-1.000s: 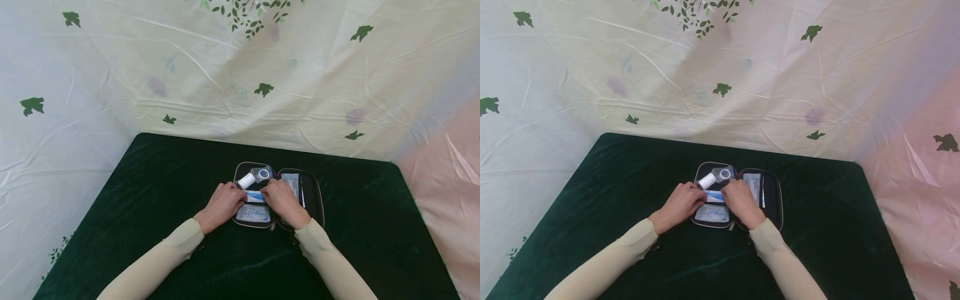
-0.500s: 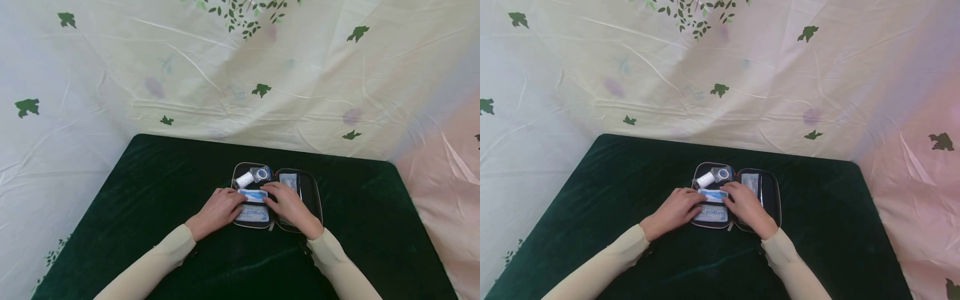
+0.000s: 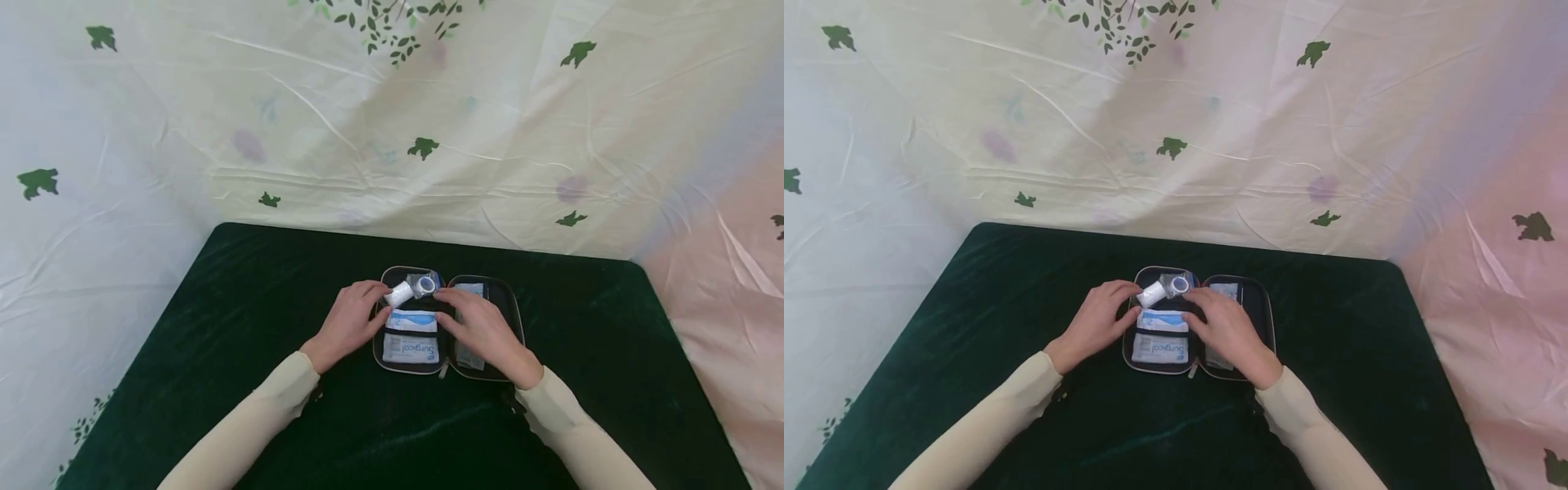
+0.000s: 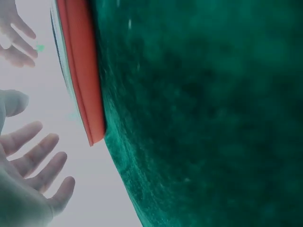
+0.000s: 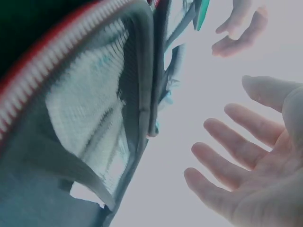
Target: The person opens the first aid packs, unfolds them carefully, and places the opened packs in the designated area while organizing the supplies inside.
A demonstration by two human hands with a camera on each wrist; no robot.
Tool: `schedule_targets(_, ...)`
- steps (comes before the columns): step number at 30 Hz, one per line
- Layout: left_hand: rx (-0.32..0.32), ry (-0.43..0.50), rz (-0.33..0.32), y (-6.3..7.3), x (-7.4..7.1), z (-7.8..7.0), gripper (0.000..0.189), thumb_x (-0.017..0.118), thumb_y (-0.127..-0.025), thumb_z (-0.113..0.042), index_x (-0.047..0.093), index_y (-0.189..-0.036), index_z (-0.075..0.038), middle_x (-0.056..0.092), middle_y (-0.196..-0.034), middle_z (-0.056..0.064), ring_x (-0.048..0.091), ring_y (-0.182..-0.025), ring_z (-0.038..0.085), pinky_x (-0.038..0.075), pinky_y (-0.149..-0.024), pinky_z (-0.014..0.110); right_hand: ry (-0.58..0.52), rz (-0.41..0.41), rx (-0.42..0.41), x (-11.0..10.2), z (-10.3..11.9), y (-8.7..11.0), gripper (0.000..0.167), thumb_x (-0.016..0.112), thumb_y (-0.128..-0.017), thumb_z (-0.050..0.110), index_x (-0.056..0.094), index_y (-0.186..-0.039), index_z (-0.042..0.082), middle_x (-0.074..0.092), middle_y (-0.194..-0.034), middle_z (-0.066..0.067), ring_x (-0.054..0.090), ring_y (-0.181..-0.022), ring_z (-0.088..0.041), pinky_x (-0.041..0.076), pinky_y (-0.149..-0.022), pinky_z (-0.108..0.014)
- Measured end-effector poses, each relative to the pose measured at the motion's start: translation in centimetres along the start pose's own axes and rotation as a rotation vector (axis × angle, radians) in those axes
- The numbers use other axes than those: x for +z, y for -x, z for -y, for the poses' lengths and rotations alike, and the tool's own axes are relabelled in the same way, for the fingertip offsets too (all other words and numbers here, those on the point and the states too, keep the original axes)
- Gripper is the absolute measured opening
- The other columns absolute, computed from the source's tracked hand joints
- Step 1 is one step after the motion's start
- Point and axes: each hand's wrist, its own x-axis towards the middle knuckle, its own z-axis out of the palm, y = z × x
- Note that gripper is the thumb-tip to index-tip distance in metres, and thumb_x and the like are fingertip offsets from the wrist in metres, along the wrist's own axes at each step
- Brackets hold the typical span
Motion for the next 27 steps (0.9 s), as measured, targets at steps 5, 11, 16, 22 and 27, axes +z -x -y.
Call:
schedule_targets(5, -0.062, -0.014, 0.063, -1.2, 0.1, 0.3, 0.047, 0.068, -0.100, -0.039, 0.061, -0.139, -0.012, 0.059, -0.143, 0.010, 0.053, -0.135, 0.029, 0.041, -0.112, 0.054, 0.003, 0.060, -0.032, -0.7, -0.1, -1.7, 0.051, 0.071, -0.100, 0.027, 0.058, -0.145, 0.005, 0.053, -0.152, -0.017, 0.045, -0.144, -0.039, 0.042, -0.110, -0.062)
schedule_targets(11, -0.093, -0.038, 0.133, -2.5, 0.3, 0.3, 0.051, 0.066, -0.100, -0.045, 0.061, -0.139, -0.011, 0.063, -0.138, 0.010, 0.057, -0.130, 0.028, 0.040, -0.113, 0.055, -0.017, 0.146, -0.059, -0.3, -0.7, -4.3, 0.060, 0.072, -0.100, 0.025, 0.049, -0.152, 0.006, 0.045, -0.159, -0.016, 0.039, -0.148, -0.037, 0.037, -0.116, -0.058)
schedule_targets(16, -0.092, -0.065, 0.141, -2.9, 0.4, 0.4, 0.046, 0.070, -0.098, -0.043, 0.066, -0.131, -0.012, 0.068, -0.127, 0.008, 0.064, -0.117, 0.024, 0.046, -0.106, 0.051, -0.009, 0.183, -0.061, 0.4, -1.3, -6.0, 0.061, 0.072, -0.099, 0.020, 0.047, -0.153, 0.004, 0.048, -0.156, -0.018, 0.048, -0.142, -0.034, 0.041, -0.115, -0.054)
schedule_targets(22, -0.094, -0.075, 0.142, -2.9, 0.5, 0.5, 0.041, 0.074, -0.096, -0.042, 0.068, -0.124, -0.013, 0.070, -0.125, 0.007, 0.065, -0.115, 0.023, 0.049, -0.102, 0.049, 0.020, 0.181, -0.053, 1.1, -1.8, -7.3, 0.057, 0.075, -0.096, 0.014, 0.053, -0.147, 0.001, 0.058, -0.145, -0.018, 0.055, -0.134, -0.034, 0.044, -0.111, -0.052)
schedule_targets(27, -0.088, -0.074, 0.130, -2.9, 0.6, 0.6, 0.036, 0.075, -0.095, -0.039, 0.069, -0.120, -0.014, 0.071, -0.122, 0.006, 0.066, -0.114, 0.023, 0.049, -0.101, 0.049, 0.059, 0.166, -0.082, 1.7, -2.3, -7.9, 0.051, 0.077, -0.094, 0.011, 0.059, -0.141, 0.001, 0.064, -0.138, -0.017, 0.057, -0.130, -0.034, 0.045, -0.110, -0.052)
